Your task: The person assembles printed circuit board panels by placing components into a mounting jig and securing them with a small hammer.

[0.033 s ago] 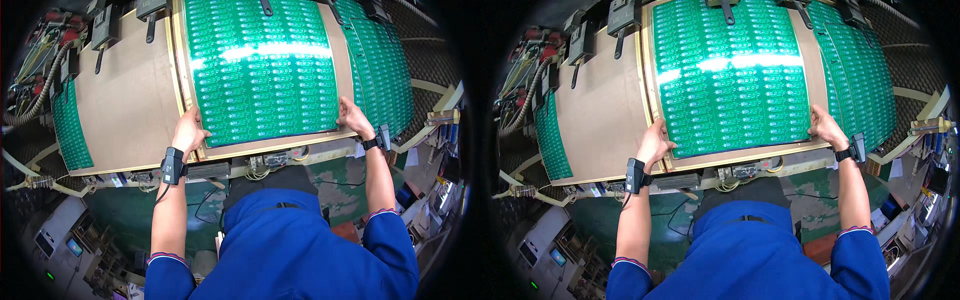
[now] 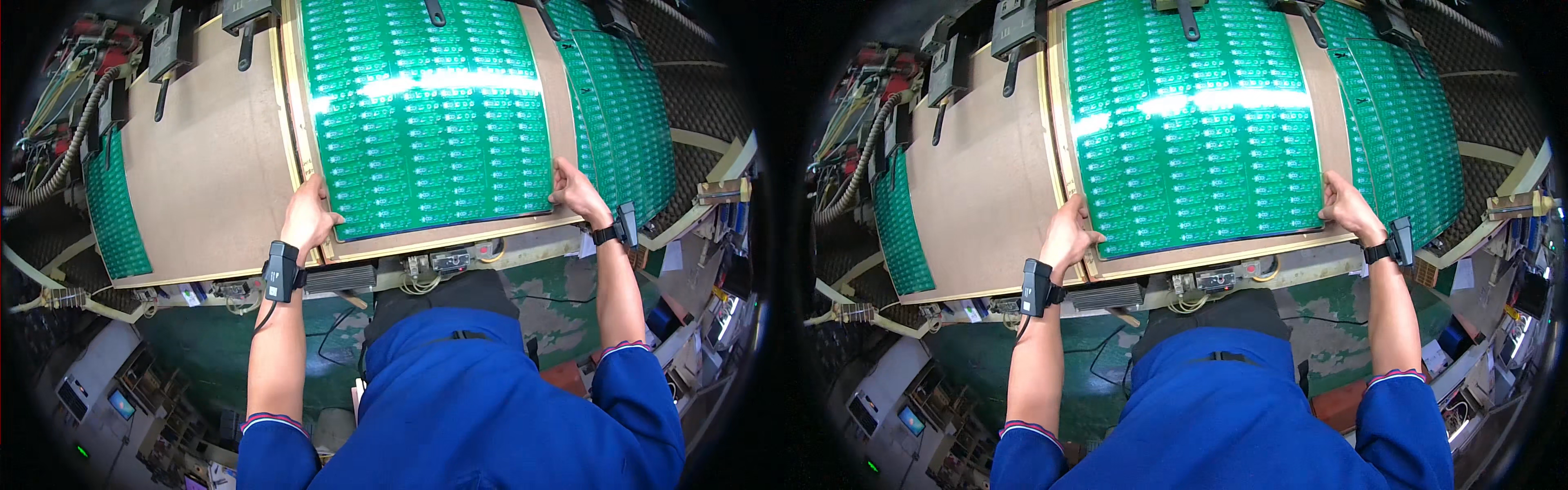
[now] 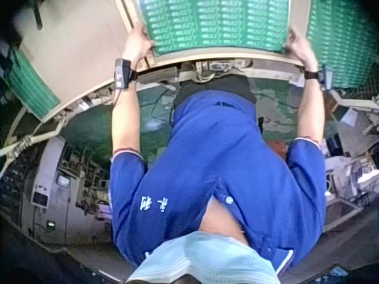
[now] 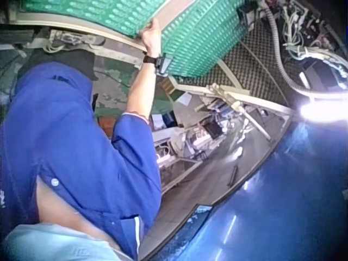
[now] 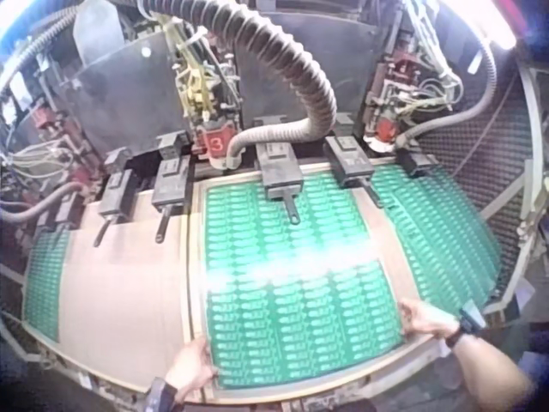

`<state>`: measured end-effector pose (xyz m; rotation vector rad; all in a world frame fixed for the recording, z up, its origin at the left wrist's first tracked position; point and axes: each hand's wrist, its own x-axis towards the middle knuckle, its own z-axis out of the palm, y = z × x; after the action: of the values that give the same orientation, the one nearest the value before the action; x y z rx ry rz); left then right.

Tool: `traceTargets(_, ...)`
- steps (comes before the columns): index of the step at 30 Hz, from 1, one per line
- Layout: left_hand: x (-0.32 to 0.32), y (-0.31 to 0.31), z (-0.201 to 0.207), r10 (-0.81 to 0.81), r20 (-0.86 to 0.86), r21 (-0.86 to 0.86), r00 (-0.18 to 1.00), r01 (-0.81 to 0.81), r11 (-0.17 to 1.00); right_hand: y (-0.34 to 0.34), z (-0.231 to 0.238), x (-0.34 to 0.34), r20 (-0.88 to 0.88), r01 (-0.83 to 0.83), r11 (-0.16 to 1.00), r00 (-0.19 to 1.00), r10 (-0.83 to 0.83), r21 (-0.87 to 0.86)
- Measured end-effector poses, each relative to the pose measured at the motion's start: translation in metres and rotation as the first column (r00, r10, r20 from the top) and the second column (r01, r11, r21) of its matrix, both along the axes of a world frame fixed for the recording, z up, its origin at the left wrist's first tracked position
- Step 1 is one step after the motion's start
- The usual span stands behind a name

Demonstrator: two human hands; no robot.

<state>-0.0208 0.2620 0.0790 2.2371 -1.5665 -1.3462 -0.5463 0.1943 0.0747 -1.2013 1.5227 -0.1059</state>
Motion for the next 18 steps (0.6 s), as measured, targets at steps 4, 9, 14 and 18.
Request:
traceTargets(4,0.002,0.005,-0.003,0.012,-0.02,-0.011,1.0,-0.012,1.0,-0.006,0.012,0.01,-0.006,0.006,0.998,1.0,-0.006,0.063)
traceTargets(9,-0.012,0.006,-0.004,0.106,-0.157,-0.085,0.982,-0.12,0.989,-0.004,0.012,-0.011,-0.149,-0.191,0.98,0.972,0.183,-0.045)
traceTargets(14,0.01,0.037,-0.044,0.256,-0.389,-0.053,0.885,-0.299,0.953,-0.001,0.009,0.001,-0.291,-0.423,0.878,0.889,0.354,-0.225)
traceTargets(18,0.001,0.029,-0.019,0.128,-0.13,-0.132,0.983,-0.145,0.981,-0.001,0.01,0.002,-0.208,-0.305,0.935,0.941,0.267,-0.182)
